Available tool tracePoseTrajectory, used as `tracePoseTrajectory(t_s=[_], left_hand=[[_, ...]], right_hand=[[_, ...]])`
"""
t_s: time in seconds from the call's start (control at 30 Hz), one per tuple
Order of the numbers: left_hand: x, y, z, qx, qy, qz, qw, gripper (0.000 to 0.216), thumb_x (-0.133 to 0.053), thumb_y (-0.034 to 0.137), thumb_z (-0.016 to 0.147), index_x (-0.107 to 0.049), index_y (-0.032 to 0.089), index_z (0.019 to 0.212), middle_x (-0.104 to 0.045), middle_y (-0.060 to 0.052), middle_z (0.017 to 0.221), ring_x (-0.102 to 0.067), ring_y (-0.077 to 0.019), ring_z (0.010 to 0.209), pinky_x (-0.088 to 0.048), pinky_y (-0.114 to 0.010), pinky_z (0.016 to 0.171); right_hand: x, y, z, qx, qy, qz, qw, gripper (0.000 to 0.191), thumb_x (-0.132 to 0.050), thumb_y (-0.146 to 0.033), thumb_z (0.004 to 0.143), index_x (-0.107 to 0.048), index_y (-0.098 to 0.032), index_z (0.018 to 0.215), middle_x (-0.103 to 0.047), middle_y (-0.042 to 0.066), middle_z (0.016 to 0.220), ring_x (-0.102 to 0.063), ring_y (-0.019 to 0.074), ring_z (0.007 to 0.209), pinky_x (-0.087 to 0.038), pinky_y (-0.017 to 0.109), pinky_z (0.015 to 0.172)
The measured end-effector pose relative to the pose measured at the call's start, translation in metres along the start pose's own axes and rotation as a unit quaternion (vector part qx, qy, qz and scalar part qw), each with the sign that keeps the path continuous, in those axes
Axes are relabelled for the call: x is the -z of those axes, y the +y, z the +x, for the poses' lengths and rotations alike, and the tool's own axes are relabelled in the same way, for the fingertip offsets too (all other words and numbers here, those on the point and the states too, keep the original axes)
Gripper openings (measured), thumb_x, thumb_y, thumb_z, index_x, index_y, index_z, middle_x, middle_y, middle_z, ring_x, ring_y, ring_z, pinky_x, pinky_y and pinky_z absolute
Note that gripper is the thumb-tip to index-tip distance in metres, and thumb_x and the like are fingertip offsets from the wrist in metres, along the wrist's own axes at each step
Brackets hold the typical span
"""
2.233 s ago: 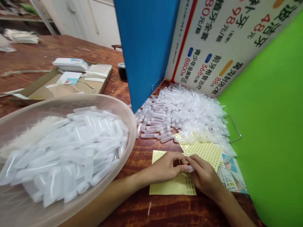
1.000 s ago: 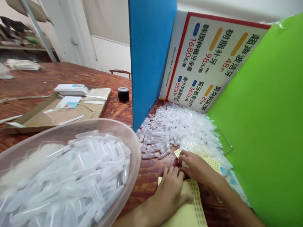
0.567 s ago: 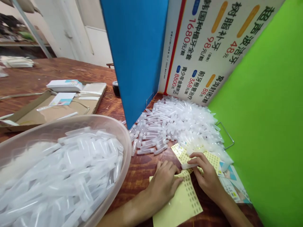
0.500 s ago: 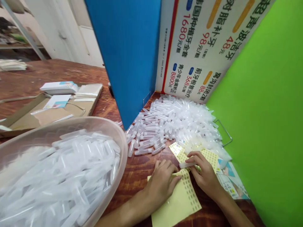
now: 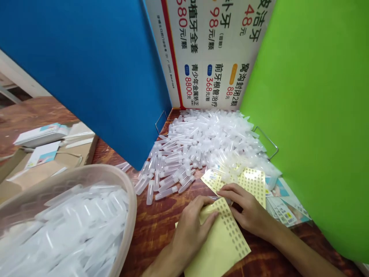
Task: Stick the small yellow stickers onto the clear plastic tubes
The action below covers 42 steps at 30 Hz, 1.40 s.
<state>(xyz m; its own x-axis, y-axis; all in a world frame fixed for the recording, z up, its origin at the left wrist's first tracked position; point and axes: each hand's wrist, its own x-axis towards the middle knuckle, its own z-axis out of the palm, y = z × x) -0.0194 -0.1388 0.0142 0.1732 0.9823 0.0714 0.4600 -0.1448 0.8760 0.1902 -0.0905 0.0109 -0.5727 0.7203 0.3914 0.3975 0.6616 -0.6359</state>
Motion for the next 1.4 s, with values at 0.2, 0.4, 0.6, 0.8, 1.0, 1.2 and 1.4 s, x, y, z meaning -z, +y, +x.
tracePoseTrajectory(t_s=[0.2,0.4,0.6,0.8,1.0,1.2,1.4], left_hand=[[0.0016,0.0027,0.0005,-0.008,-0.011,0.008,1.0,0.007,-0.064,0.024,0.091,-0.068,0.02,0.096,-0.073,-0.004,0.094,-0.068,-0.0205,0.089,-0.051,-0.03,0.079],[0.0008,0.0045,0.0002,-0.032,0.006,-0.002,0.999,0.01,-0.059,0.024,0.095,-0.068,0.02,0.096,-0.072,-0.005,0.093,-0.067,-0.0192,0.087,-0.051,-0.029,0.078],[0.0019,0.004,0.0012,-0.024,0.032,-0.008,0.999,0.008,-0.062,0.022,0.092,-0.07,0.02,0.093,-0.074,-0.004,0.091,-0.069,-0.0185,0.085,-0.053,-0.027,0.075],[0.0027,0.0042,0.0021,0.012,0.028,-0.024,0.999,0.007,-0.065,0.022,0.088,-0.071,0.02,0.09,-0.075,-0.003,0.089,-0.07,-0.019,0.084,-0.053,-0.027,0.075],[0.0014,0.0026,-0.0002,0.012,0.004,-0.024,1.0,0.011,-0.064,0.015,0.085,-0.072,0.02,0.091,-0.075,-0.003,0.09,-0.07,-0.0185,0.085,-0.052,-0.027,0.075],[0.002,0.0035,0.0009,0.016,0.002,-0.022,1.0,0.013,-0.064,0.011,0.083,-0.072,0.02,0.088,-0.075,-0.003,0.088,-0.069,-0.018,0.082,-0.051,-0.026,0.073],[0.0026,0.0034,0.0015,0.004,0.005,-0.013,1.0,0.013,-0.064,0.009,0.082,-0.072,0.02,0.085,-0.074,-0.002,0.085,-0.069,-0.0169,0.079,-0.05,-0.024,0.07]], right_hand=[[-0.0026,-0.0009,-0.0011,0.001,0.022,-0.063,0.998,0.036,-0.052,-0.007,0.094,-0.064,-0.023,0.124,-0.07,0.01,0.102,-0.064,0.0265,0.096,-0.059,0.045,0.08],[0.0006,-0.0003,-0.0013,-0.053,0.075,-0.052,0.994,0.033,-0.047,-0.01,0.098,-0.06,-0.021,0.126,-0.062,0.012,0.11,-0.063,0.0255,0.102,-0.059,0.041,0.084],[0.0015,-0.0034,-0.0009,-0.065,0.102,-0.028,0.992,0.029,-0.048,-0.012,0.098,-0.062,-0.022,0.121,-0.059,0.01,0.106,-0.065,0.0237,0.098,-0.061,0.037,0.08],[0.0012,-0.0019,-0.0019,-0.049,0.107,-0.031,0.993,0.026,-0.049,-0.01,0.097,-0.065,-0.022,0.114,-0.061,0.01,0.107,-0.064,0.0237,0.102,-0.059,0.039,0.084],[0.0021,-0.0013,-0.001,-0.051,0.083,-0.028,0.995,0.026,-0.048,-0.01,0.098,-0.065,-0.021,0.114,-0.064,0.01,0.108,-0.065,0.0241,0.102,-0.06,0.04,0.085],[0.0012,-0.0033,-0.0009,-0.059,0.049,-0.036,0.996,0.027,-0.047,-0.012,0.098,-0.064,-0.02,0.118,-0.064,0.011,0.108,-0.066,0.0244,0.101,-0.06,0.04,0.084],[0.0003,-0.0009,-0.0035,-0.06,0.028,-0.019,0.998,0.028,-0.048,-0.011,0.098,-0.063,-0.021,0.12,-0.064,0.011,0.11,-0.066,0.0239,0.1,-0.059,0.04,0.084]])
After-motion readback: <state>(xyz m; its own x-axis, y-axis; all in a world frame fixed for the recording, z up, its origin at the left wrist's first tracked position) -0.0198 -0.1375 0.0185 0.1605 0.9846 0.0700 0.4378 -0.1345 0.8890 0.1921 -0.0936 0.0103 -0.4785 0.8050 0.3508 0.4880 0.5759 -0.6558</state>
